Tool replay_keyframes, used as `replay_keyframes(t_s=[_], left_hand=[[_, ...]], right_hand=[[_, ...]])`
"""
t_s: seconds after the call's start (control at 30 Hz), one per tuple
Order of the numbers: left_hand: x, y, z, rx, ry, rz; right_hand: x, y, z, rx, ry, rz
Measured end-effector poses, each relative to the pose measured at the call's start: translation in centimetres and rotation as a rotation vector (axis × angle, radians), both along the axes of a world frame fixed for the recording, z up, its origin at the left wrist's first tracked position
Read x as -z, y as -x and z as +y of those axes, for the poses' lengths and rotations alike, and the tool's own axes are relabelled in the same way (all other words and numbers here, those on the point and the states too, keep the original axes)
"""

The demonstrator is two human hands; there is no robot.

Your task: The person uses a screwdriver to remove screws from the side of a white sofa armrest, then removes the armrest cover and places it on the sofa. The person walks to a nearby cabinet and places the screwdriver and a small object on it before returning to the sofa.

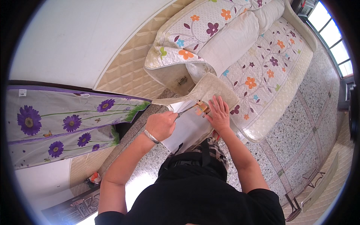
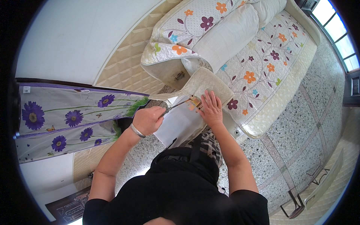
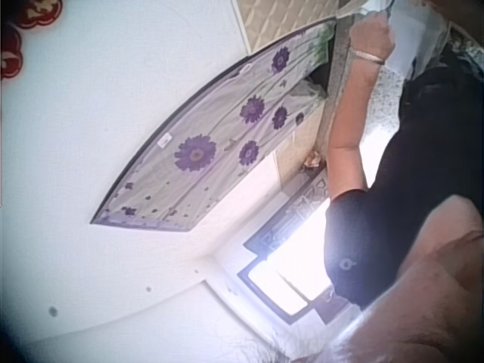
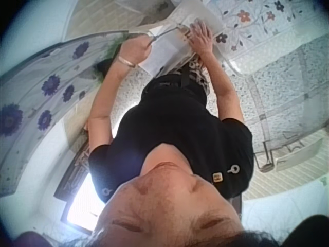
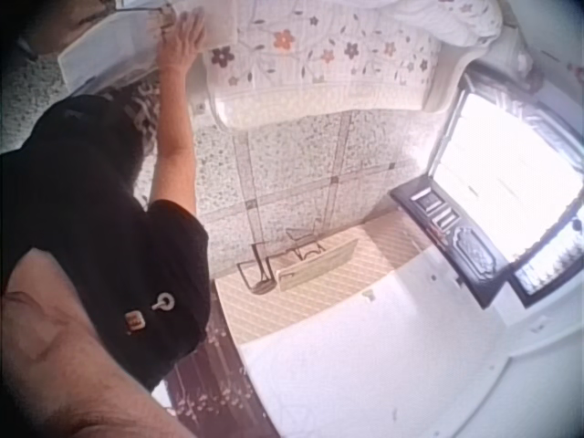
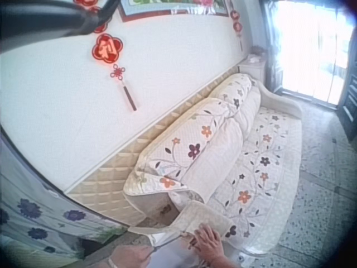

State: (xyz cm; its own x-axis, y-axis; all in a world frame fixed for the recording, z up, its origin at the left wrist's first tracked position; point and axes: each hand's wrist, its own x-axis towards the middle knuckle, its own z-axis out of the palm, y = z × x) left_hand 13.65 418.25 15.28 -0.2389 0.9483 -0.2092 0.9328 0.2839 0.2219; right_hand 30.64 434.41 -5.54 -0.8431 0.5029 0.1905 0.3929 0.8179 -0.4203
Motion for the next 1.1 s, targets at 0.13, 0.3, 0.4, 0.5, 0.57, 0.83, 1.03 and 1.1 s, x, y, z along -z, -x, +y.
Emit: replay_keyframes(t_s=[0.13, 0.3, 0.4, 0.5, 0.57, 0.83, 1.03, 1.1], left_hand=[[0.03, 0.07, -0.15, -0.009, -0.049, -0.011], [0.51, 0.45, -0.56, -0.028, -0.036, -0.003], [0.41, 0.29, -0.55, -0.034, -0.034, -0.018], [0.44, 0.13, -0.51, -0.031, -0.064, -0.024], [0.46, 0.04, -0.67, -0.026, -0.088, -0.020], [0.29, -0.05, -0.44, -0.020, -0.079, -0.021], [0.18, -0.10, -0.25, -0.013, -0.078, -0.019], [0.19, -0.13, -0.24, -0.014, -0.075, -0.018]], right_hand=[[-0.02, 0.02, -0.02, 0.001, 0.008, -0.003], [-0.14, -0.04, -0.03, 0.001, 0.026, -0.008], [-0.12, -0.04, -0.03, 0.002, 0.031, -0.015], [-0.30, -0.04, -0.02, 0.002, 0.029, -0.026], [-0.50, -0.07, -0.03, 0.004, 0.018, -0.023], [-0.21, -0.08, -0.05, 0.005, 0.010, -0.004], [-0.16, -0.02, -0.04, 0.008, 0.010, 0.014], [-0.08, -0.03, -0.06, 0.008, 0.012, 0.013]])
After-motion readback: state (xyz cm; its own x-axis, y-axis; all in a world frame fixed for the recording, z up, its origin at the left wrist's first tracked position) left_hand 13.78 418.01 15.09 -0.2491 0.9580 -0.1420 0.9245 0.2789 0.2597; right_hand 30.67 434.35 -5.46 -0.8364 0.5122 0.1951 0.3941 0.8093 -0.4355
